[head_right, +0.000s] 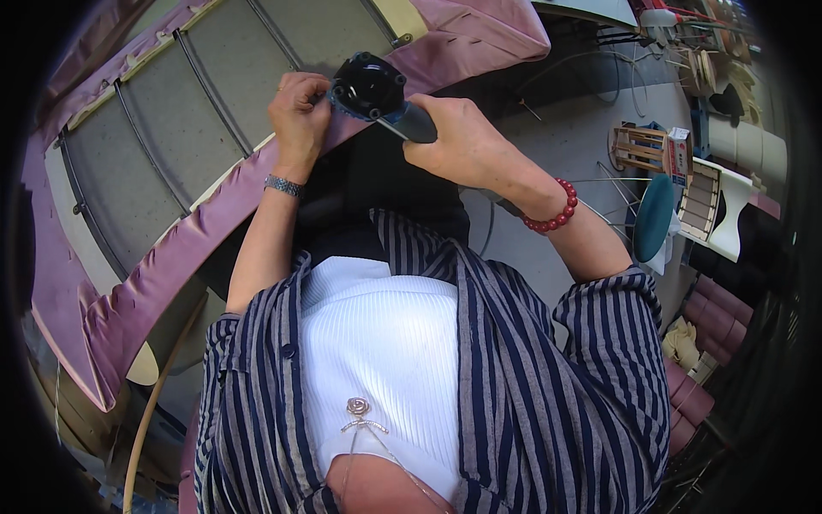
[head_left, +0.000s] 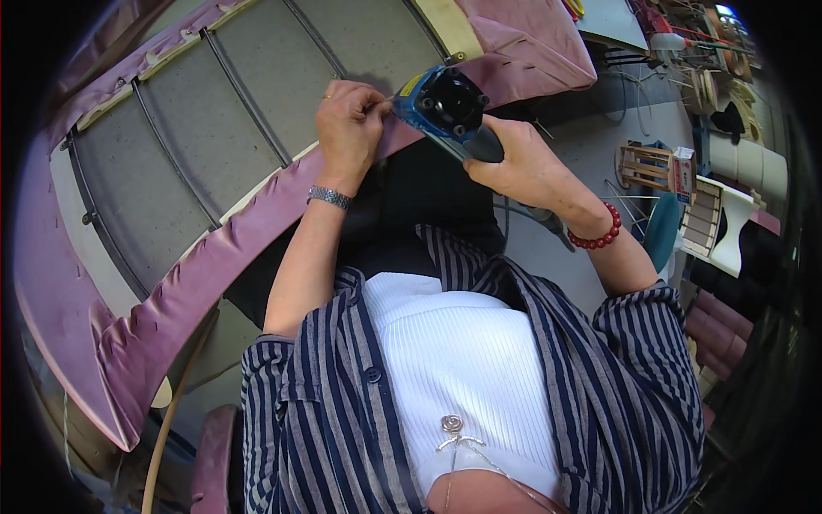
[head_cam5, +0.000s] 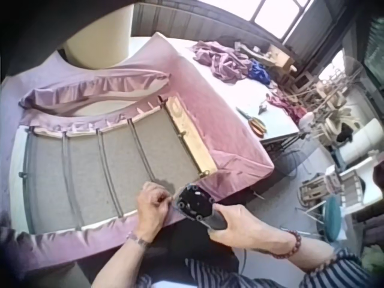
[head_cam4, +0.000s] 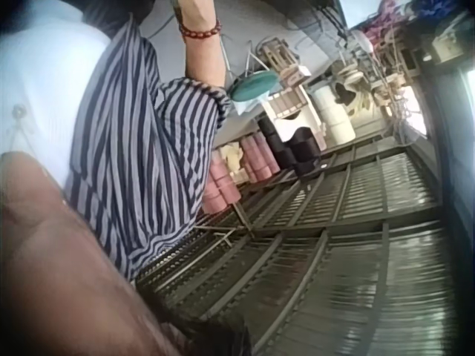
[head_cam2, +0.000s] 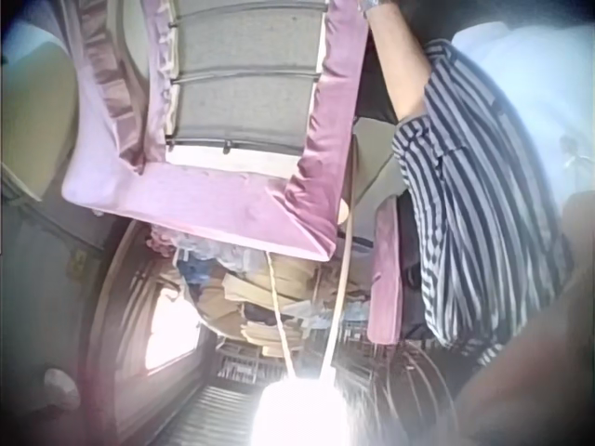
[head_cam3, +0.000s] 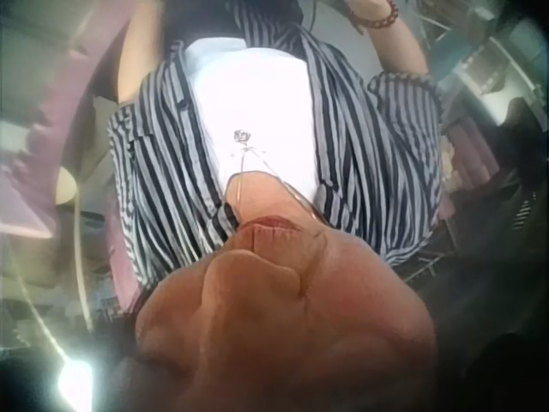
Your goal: The recorder is attaching pink fabric to a furniture frame using an air-powered staple gun.
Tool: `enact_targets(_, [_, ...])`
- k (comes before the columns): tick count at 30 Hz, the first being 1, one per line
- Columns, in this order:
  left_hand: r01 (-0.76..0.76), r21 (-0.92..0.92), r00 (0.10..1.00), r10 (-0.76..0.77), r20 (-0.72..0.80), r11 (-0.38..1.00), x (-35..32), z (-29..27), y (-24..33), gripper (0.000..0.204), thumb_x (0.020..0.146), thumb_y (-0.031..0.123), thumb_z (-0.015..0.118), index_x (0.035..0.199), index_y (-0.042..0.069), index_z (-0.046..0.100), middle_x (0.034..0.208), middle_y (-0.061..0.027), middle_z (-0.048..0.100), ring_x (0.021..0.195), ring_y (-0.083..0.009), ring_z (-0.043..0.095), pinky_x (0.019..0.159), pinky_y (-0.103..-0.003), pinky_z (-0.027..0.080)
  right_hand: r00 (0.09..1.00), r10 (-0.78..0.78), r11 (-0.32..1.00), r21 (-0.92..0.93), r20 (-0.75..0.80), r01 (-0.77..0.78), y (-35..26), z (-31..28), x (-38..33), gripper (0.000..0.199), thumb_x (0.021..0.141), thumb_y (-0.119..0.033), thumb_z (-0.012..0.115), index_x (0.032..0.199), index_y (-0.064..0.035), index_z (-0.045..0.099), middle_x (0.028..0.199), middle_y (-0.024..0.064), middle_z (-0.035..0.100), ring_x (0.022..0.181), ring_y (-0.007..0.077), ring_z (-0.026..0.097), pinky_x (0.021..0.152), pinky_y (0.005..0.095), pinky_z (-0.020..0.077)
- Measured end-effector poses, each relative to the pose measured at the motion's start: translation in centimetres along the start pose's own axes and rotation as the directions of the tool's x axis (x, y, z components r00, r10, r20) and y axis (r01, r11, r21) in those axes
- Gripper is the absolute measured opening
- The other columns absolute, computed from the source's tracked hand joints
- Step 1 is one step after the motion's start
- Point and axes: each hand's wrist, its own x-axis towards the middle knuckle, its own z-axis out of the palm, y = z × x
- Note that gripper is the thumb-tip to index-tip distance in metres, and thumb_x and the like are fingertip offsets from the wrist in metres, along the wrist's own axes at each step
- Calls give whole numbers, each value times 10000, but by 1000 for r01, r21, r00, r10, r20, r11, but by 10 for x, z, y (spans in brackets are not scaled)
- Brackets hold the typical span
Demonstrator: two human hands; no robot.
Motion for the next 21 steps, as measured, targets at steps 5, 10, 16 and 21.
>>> enact_targets(5, [-75, 120, 997, 70, 45, 990, 11, -8, -4, 125, 627, 160, 808, 719, 101, 747, 764, -16, 671, 865, -232, 580, 731, -344, 475, 1000, 3, 1000, 17, -20, -3, 1, -5, -13, 333, 744, -191, 718, 964, 37, 617, 731, 118, 625, 652, 178, 564, 658, 317, 471])
enact_targets(10, [-47, 50, 985, 38, 167, 998, 27, -11, -8, 127, 645, 189, 810, 737, 115, 764, 730, -1, 659, 848, -221, 560, 727, -338, 470, 999, -44, 998, 53, 2, 44, 2, -3, -16, 323, 744, -188, 718, 959, 33, 620, 730, 112, 630, 642, 173, 562, 649, 314, 469])
enact_targets(16, [-40, 67, 981, 26, 193, 997, 35, -11, -5, 105, 675, 186, 800, 737, 111, 761, 734, 2, 666, 829, -219, 554, 719, -336, 475, 1000, -30, 997, 73, 2, 30, -1, -4, -2, 322, 746, -181, 715, 966, 33, 618, 712, 105, 625, 636, 158, 563, 634, 303, 468])
enact_targets(21, [-29, 89, 977, 10, 211, 996, 37, -10, -8, 75, 687, 150, 777, 747, 109, 758, 740, -1, 679, 813, -220, 561, 718, -334, 485, 999, -40, 999, -15, 14, 40, -6, -10, 8, 367, 745, -169, 690, 1034, 44, 615, 735, 135, 637, 667, 190, 610, 661, 312, 488])
